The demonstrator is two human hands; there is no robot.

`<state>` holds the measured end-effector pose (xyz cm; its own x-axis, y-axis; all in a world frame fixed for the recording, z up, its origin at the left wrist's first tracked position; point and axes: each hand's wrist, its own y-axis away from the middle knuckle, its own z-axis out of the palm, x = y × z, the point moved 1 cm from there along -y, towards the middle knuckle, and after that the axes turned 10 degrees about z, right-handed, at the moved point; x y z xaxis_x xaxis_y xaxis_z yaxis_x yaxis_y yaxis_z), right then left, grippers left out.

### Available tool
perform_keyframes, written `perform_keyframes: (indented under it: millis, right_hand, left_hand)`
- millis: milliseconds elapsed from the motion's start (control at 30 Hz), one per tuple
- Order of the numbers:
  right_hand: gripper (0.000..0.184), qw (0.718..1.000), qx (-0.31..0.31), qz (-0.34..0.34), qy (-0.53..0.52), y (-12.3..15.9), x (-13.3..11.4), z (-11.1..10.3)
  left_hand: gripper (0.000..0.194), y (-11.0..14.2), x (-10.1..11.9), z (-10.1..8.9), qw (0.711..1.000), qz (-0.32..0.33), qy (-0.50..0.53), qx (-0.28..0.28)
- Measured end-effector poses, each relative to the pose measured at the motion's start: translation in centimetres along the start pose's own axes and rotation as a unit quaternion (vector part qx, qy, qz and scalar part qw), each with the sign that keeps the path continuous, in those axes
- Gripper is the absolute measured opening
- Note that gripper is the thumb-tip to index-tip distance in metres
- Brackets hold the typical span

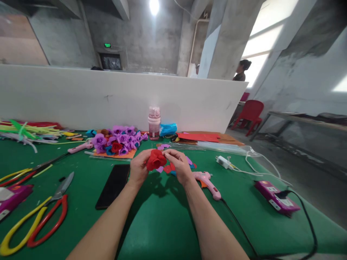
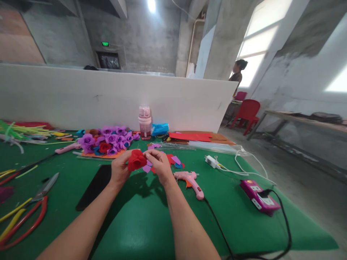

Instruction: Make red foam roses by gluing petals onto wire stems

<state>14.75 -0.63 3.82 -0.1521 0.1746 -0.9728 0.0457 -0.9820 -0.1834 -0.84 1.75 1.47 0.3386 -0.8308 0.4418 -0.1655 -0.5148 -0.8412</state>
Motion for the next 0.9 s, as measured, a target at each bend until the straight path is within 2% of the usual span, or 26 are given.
perform_keyframes:
  millis: [100, 233, 333, 433, 500, 633, 733, 800, 900]
  right_hand:
    - [0.015, 1.0, 0.003, -0.001, 0.001, -0.2, 0.3, -0.3]
    - [0.015, 0.999, 0.022, -0.002, -0.046, -0.6, 0.7, -0.4]
    - [0.017, 0.993, 0.038, 0.035, -0.111, -1.0, 1.4, -0.2]
    - [0.018, 0.985, 0.025, 0.093, -0.146, -1.4, 2.4, 0.0]
    - [0.017, 0.98, 0.025, 0.123, -0.152, -1.7, 3.3, 0.1]
    - [0.02, 0.975, 0.048, 0.162, -0.141, -1.9, 4.8, 0.3]
    - [0.017, 0.974, 0.055, 0.167, -0.141, -2.0, 5.2, 0.4]
    - [0.017, 0.974, 0.06, 0.162, -0.144, -2.0, 5.1, 0.4]
    - [0.022, 0.973, 0.066, 0.158, -0.152, -2.1, 4.9, 0.5]
  left_hand:
    - [0.021, 0.1, -0.1, 0.0, 0.999, 0.037, -0.032, -0.002]
    - [0.021, 0.1, -0.2, 0.0, 0.998, 0.034, -0.051, -0.006]
    - [0.02, 0.1, -0.3, 0.0, 0.999, 0.018, -0.05, -0.01]
    - [0.02, 0.2, -0.5, 0.2, 0.999, -0.005, -0.04, -0.013]
    - [0.019, 0.3, -0.7, 0.3, 0.999, -0.034, -0.037, 0.0]
    - [0.017, 0.3, -1.1, 0.3, 0.99, -0.125, -0.022, 0.062]
    - [0.016, 0.1, -1.4, 0.2, 0.978, -0.185, 0.009, 0.091]
    - [0.016, -0.3, -1.5, 0.2, 0.966, -0.237, 0.05, 0.094]
    - [0.02, -1.1, -0.9, 0.6, 0.929, -0.34, 0.137, 0.051]
